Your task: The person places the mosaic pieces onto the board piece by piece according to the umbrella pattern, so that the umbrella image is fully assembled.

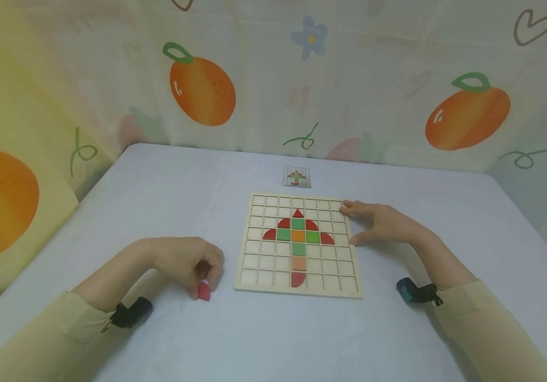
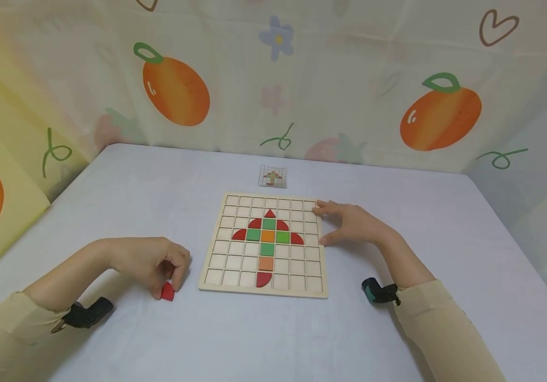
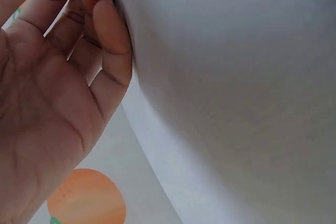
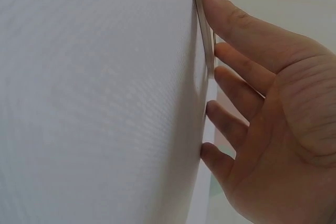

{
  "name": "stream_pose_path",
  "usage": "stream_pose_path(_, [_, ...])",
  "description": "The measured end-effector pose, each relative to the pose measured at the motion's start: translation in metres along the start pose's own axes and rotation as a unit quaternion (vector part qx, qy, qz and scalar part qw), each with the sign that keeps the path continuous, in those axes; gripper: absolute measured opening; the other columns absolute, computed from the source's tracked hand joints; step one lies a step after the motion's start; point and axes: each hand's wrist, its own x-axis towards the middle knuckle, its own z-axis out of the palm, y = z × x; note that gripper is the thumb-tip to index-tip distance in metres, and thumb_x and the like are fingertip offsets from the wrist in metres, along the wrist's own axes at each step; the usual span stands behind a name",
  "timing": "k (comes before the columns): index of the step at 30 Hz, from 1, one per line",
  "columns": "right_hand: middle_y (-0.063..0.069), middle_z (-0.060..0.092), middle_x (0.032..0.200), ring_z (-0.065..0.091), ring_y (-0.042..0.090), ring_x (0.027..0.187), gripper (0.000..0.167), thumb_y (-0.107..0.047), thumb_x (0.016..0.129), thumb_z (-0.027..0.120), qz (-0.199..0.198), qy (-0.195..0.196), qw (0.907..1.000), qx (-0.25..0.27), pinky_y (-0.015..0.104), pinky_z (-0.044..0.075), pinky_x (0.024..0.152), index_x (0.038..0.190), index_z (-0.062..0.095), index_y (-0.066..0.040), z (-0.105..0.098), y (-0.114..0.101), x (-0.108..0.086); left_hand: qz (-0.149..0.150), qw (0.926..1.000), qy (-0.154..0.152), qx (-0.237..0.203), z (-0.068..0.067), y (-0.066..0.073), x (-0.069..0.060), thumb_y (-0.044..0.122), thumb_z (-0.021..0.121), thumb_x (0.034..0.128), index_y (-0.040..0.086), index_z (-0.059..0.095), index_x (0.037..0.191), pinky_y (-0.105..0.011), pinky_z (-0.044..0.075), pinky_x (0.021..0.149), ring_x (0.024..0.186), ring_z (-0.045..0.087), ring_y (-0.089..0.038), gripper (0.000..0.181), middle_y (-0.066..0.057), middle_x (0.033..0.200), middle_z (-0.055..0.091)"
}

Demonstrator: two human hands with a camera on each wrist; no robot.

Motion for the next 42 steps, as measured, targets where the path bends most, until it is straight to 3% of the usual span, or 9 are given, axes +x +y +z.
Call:
stream_pose_path(6, [0.01, 0.034, 0.171, 0.023, 0.042, 0.161, 0.085, -0.041, 0.084, 0.086, -0.001, 0.0, 1.0, -0.002, 0.069, 0.024, 0.125, 0.155, 0.05, -0.013, -0.001, -0.002, -0.001, 0.002, 0.9999, 0.015, 0.007, 0.001, 0.006, -0.005, -0.011, 0.079, 0.0749, 0.016, 0.066, 0.077, -0.023, 0.049, 0.072, 0.08, 0.057, -0.009, 0.03, 0.008, 0.083, 0.062])
stream_pose_path(10, [0.009, 0.034, 0.171, 0.023, 0.042, 0.161, 0.085, -0.042, 0.084, 0.086, 0.003, 0.001, 1.0, -0.001, 0.07, 0.023, 0.124, 0.155, 0.05, -0.014, 0.0, -0.002, -0.001, -0.021, 0.9989, 0.027, 0.031, 0.001, 0.011, -0.006, -0.013, 0.074, 0.0746, 0.017, 0.062, 0.073, -0.024, 0.047, 0.068, 0.074, 0.056, -0.009, 0.033, 0.008, 0.076, 0.063])
stream_pose_path(15, [0.009, 0.033, 0.171, 0.022, 0.042, 0.161, 0.084, -0.041, 0.084, 0.086, 0.006, 0.0, 1.0, 0.003, 0.07, 0.022, 0.124, 0.155, 0.05, -0.014, 0.0, -0.003, -0.001, -0.043, 0.9975, 0.019, 0.052, 0.0, 0.017, -0.004, -0.011, 0.075, 0.0761, 0.017, 0.06, 0.072, -0.024, 0.045, 0.065, 0.069, 0.054, -0.009, 0.033, 0.008, 0.07, 0.06])
stream_pose_path(20, [0.01, 0.033, 0.171, 0.022, 0.042, 0.161, 0.084, -0.04, 0.084, 0.086, 0.004, 0.0, 1.0, 0.004, 0.07, 0.022, 0.125, 0.155, 0.05, -0.013, -0.001, -0.003, -0.001, -0.041, 0.997, 0.013, 0.064, -0.003, 0.019, -0.002, -0.013, 0.071, 0.0755, 0.017, 0.066, 0.07, -0.023, 0.046, 0.068, 0.071, 0.055, -0.007, 0.031, 0.009, 0.07, 0.063])
stream_pose_path(26, [0.01, 0.034, 0.171, 0.023, 0.043, 0.16, 0.084, -0.04, 0.083, 0.087, 0.0, 0.0, 1.0, 0.01, 0.07, 0.022, 0.125, 0.154, 0.052, -0.013, -0.002, -0.005, -0.002, -0.006, 0.9976, 0.033, 0.06, -0.01, 0.013, 0.005, -0.004, 0.078, 0.0784, 0.02, 0.077, 0.073, -0.022, 0.051, 0.077, 0.076, 0.058, -0.005, 0.024, 0.011, 0.075, 0.07])
stream_pose_path(29, [0.011, 0.035, 0.17, 0.024, 0.044, 0.16, 0.084, -0.041, 0.083, 0.087, -0.003, 0.001, 1.0, 0.007, 0.07, 0.023, 0.124, 0.154, 0.052, -0.012, -0.002, -0.005, -0.002, 0.035, 0.9976, 0.05, 0.034, -0.014, 0.012, 0.008, 0.001, 0.08, 0.0821, 0.021, 0.08, 0.079, -0.022, 0.052, 0.079, 0.079, 0.061, -0.005, 0.02, 0.01, 0.081, 0.073])
stream_pose_path(35, [0.009, 0.033, 0.171, 0.022, 0.042, 0.161, 0.085, -0.04, 0.083, 0.087, 0.003, 0.0, 1.0, 0.007, 0.07, 0.021, 0.125, 0.155, 0.051, -0.013, -0.001, -0.003, -0.001, 0.107, 0.9869, 0.115, -0.039, -0.017, 0.021, 0.018, 0.013, 0.081, 0.0883, 0.014, 0.079, 0.09, -0.024, 0.053, 0.08, 0.081, 0.063, -0.011, 0.003, 0.005, 0.089, 0.075])
stream_pose_path(42, [0.009, 0.033, 0.171, 0.022, 0.042, 0.161, 0.086, -0.041, 0.083, 0.087, 0.007, 0.0, 1.0, 0.004, 0.07, 0.022, 0.125, 0.155, 0.05, -0.014, 0.0, -0.002, 0.0, 0.084, 0.9776, 0.173, -0.085, -0.012, 0.037, 0.031, 0.013, 0.076, 0.094, 0.011, 0.072, 0.093, -0.026, 0.051, 0.079, 0.083, 0.06, -0.017, 0.004, 0.003, 0.082, 0.066])
